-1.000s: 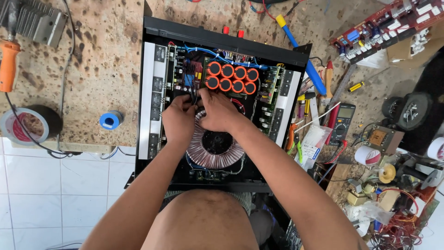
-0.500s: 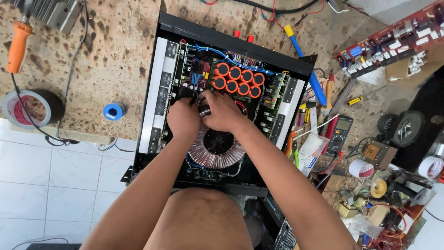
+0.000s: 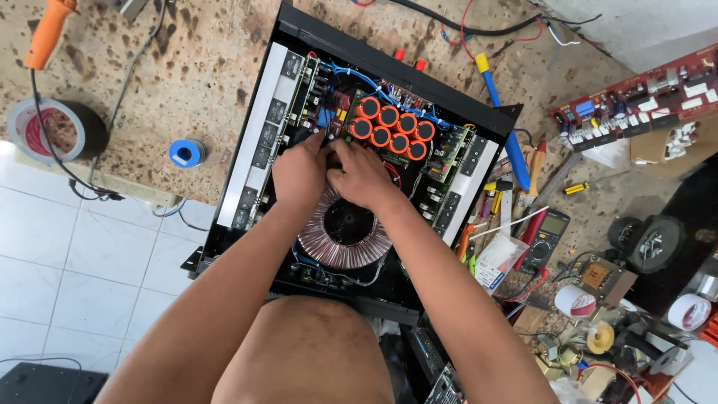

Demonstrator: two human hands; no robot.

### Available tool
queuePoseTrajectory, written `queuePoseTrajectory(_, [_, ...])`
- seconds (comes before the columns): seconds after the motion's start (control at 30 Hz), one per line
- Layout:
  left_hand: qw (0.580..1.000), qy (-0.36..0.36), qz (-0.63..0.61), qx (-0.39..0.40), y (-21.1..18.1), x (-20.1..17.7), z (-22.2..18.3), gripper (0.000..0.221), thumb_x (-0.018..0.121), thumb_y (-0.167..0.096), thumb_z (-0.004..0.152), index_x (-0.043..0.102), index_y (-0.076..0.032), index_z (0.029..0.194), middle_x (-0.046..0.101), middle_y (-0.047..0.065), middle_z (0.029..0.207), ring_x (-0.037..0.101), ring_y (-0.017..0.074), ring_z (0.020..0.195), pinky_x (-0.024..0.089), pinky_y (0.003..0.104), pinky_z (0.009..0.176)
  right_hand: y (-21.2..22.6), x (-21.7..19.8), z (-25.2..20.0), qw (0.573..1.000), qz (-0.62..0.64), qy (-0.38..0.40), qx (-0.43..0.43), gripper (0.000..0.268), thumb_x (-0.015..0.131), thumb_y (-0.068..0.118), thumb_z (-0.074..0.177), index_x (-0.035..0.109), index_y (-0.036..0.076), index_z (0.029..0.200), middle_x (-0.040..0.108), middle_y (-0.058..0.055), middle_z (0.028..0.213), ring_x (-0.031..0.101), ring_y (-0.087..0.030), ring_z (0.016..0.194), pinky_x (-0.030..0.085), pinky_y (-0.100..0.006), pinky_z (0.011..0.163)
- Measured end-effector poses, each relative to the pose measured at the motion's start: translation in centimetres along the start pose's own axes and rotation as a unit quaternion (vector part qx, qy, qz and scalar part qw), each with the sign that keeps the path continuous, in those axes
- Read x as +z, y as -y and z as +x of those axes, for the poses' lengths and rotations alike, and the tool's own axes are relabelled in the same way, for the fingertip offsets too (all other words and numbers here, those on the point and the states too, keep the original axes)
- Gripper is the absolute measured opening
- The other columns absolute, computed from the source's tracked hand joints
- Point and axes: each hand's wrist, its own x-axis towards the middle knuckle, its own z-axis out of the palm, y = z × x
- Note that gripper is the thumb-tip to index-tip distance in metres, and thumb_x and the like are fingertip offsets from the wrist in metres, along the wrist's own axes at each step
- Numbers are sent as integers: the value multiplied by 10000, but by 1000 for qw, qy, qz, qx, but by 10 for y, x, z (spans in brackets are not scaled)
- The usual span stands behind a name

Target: Organizing and soldering internal wiring within an electronic amplifier chassis on a repair bench.

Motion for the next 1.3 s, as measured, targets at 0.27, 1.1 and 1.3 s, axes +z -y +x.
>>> queuePoseTrajectory(0.27, [993,23,93,75,-2,-8,12,363,567,-247,1010,666,-282,1357,686,42,1149,753,335,922,619,459,712,-7,4,0,1000,7,-20,5,571,473,264,860,519,23,1376,635,-258,1171,606,-462,1150,408,-554,1054])
queuePoseTrajectory(1.1, [773,118,361,507,-19,-90,106,133,666,-70,940,794,-94,963,675,67,1155,702,266,977,602,457,688,7,0,-1,999,-10,-7,46,494,433,317,816,602,198,1264,740,-46,1202,578,-262,1232,408,-440,1084])
queuePoseTrajectory(1.3, [768,110,352,524,-9,-84,120,131,648,-27,921,775,-61,921,691,87,1068,725,295,925,612,463,672,7,2,1,999,6,-15,40,477,434,305,822,632,164,1234,747,-106,1192,580,-307,1213,416,-462,1071])
